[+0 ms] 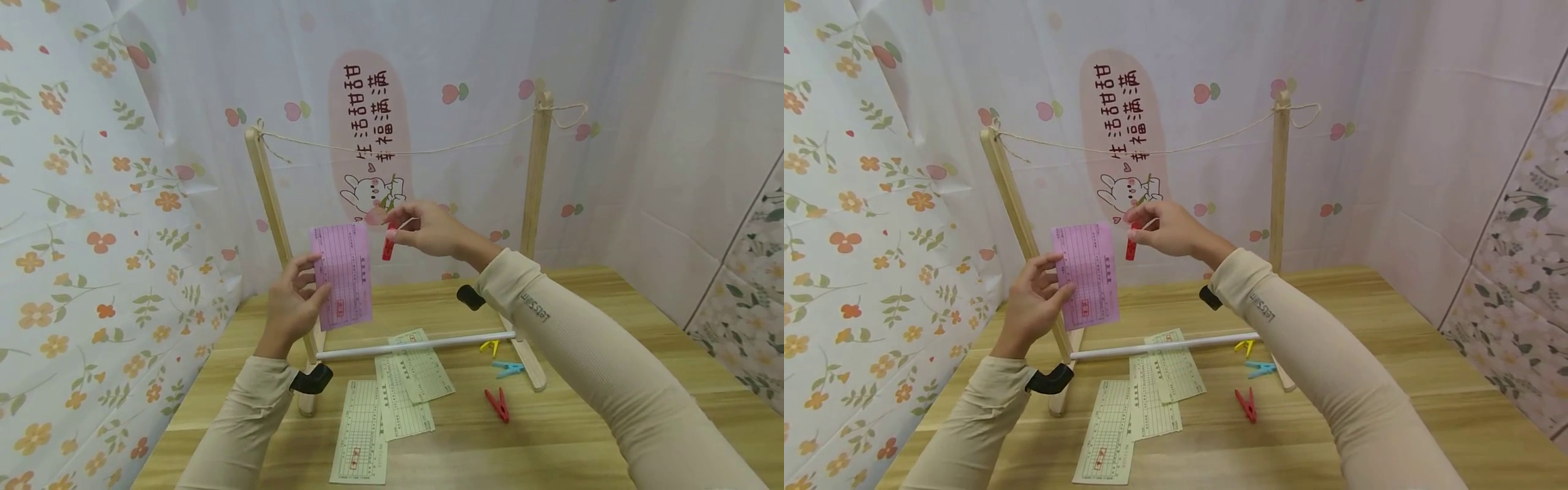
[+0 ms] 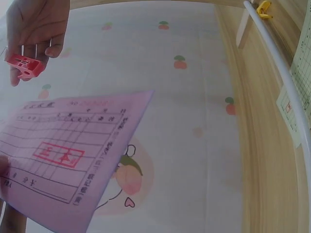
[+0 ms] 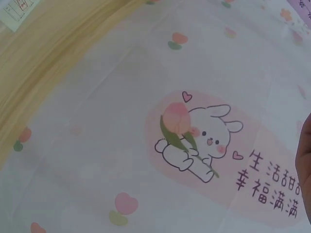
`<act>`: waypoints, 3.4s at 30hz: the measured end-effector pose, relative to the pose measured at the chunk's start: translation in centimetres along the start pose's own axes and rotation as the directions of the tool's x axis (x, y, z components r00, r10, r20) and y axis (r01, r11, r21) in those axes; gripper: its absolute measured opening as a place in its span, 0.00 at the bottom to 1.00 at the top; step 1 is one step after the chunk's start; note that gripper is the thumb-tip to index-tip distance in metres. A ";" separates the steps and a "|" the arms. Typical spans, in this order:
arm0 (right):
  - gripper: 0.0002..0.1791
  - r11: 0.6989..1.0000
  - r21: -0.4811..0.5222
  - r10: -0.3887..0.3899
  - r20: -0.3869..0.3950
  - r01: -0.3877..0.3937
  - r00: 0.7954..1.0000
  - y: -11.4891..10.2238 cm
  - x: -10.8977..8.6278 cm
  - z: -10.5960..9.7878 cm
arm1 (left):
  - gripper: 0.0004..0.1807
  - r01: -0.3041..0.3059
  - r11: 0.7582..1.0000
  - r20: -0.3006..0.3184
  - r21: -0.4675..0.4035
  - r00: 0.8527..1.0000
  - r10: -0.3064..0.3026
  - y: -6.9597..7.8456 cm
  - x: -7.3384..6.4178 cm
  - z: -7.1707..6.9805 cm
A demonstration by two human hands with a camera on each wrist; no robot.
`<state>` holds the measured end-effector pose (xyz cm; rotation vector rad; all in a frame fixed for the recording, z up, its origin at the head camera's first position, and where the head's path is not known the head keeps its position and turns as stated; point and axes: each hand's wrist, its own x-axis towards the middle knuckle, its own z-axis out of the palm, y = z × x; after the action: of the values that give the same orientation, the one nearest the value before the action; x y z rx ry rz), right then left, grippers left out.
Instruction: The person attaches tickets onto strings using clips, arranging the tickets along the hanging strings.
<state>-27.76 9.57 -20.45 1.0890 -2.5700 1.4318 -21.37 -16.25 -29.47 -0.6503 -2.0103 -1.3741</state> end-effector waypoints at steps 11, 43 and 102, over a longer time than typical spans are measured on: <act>0.17 1.000 -0.016 -0.010 -0.022 0.010 1.000 -1.7 1.5 -0.5 | 0.27 0.007 1.000 -0.011 -0.015 1.000 -0.007 0.6 1.5 -0.7; 0.07 0.994 -0.045 -0.107 -0.120 0.103 0.987 -6.0 3.2 -2.1 | 0.24 -0.058 0.998 -0.090 -0.007 0.994 0.057 1.7 5.0 -2.1; 0.19 0.984 -0.112 -0.156 -0.201 0.135 0.967 -12.1 6.6 -3.8 | 0.23 -0.112 0.993 -0.265 -0.037 0.959 0.098 4.6 8.1 -4.6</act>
<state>-27.09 4.51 -7.08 1.0293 -2.3365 1.2966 -22.86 -18.54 -19.48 -0.5570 -1.7125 -1.3746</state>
